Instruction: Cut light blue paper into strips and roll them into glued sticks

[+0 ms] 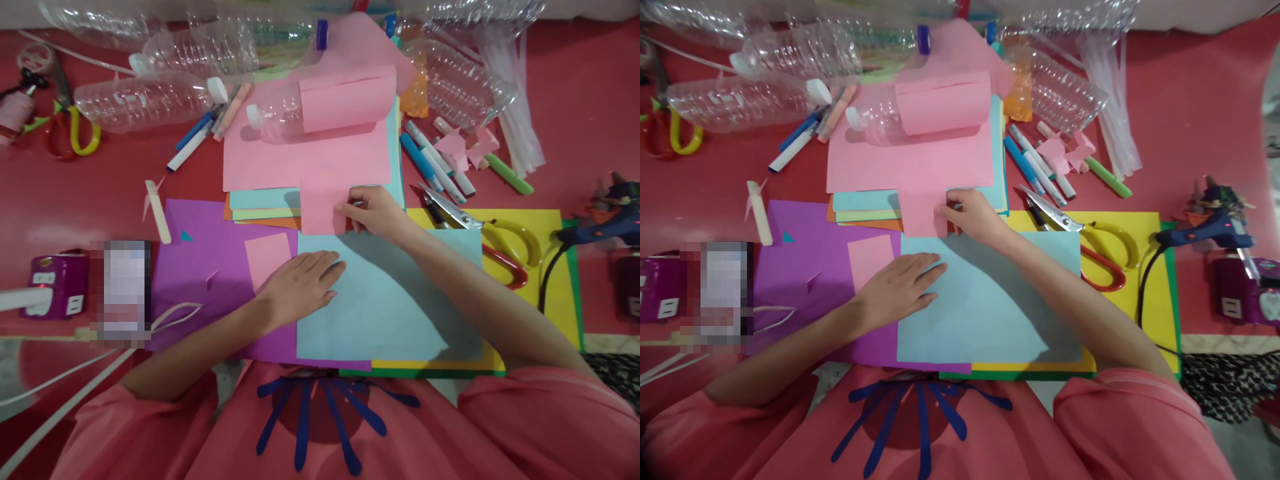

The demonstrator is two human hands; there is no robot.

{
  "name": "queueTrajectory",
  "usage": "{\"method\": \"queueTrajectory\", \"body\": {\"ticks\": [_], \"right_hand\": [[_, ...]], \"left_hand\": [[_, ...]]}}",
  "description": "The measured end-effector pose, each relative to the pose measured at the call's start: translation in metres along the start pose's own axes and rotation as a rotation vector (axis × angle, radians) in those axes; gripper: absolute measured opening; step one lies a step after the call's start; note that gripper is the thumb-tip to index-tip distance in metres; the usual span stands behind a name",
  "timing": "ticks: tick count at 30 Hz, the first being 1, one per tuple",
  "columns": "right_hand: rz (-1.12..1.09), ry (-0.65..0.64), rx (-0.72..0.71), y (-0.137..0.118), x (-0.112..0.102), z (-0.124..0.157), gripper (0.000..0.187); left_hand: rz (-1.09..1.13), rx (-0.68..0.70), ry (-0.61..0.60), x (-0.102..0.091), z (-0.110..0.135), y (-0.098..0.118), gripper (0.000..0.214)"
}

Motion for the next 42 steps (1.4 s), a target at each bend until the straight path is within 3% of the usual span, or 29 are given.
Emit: {"method": "queueTrajectory", "body": {"ticks": [5,10,17,37,42], "right_hand": [[0.018,-0.004,0.033,0.003,0.002,-0.002,0.035],[0.067,0.019,0.026,0.003,0.003,-0.002,0.031],[0.107,0.056,-0.02,0.002,0.003,0.0,0.027],[0.078,0.063,0.026,0.003,0.004,0.0,0.027],[0.19,0.093,-0.01,-0.002,-0.01,0.005,0.012]], "left_hand": [[0.012,0.015,0.086,0.005,-0.005,-0.007,0.068],[0.018,0.003,0.131,0.012,-0.006,-0.011,0.067],[0.011,-0.013,0.122,0.012,-0.008,-0.013,0.069],[0.04,-0.021,0.117,0.012,-0.009,-0.014,0.069],[0.047,-0.016,0.115,0.011,-0.008,-0.014,0.068]]}}
Point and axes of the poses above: each hand's wrist, its own z-axis away from the middle knuckle, its own x-axis out of the palm, y = z × x, the point moved 5 cm from there along -z, towards the middle knuckle, and after that the axes turned 1 degree about -y, right-handed, at the moved point
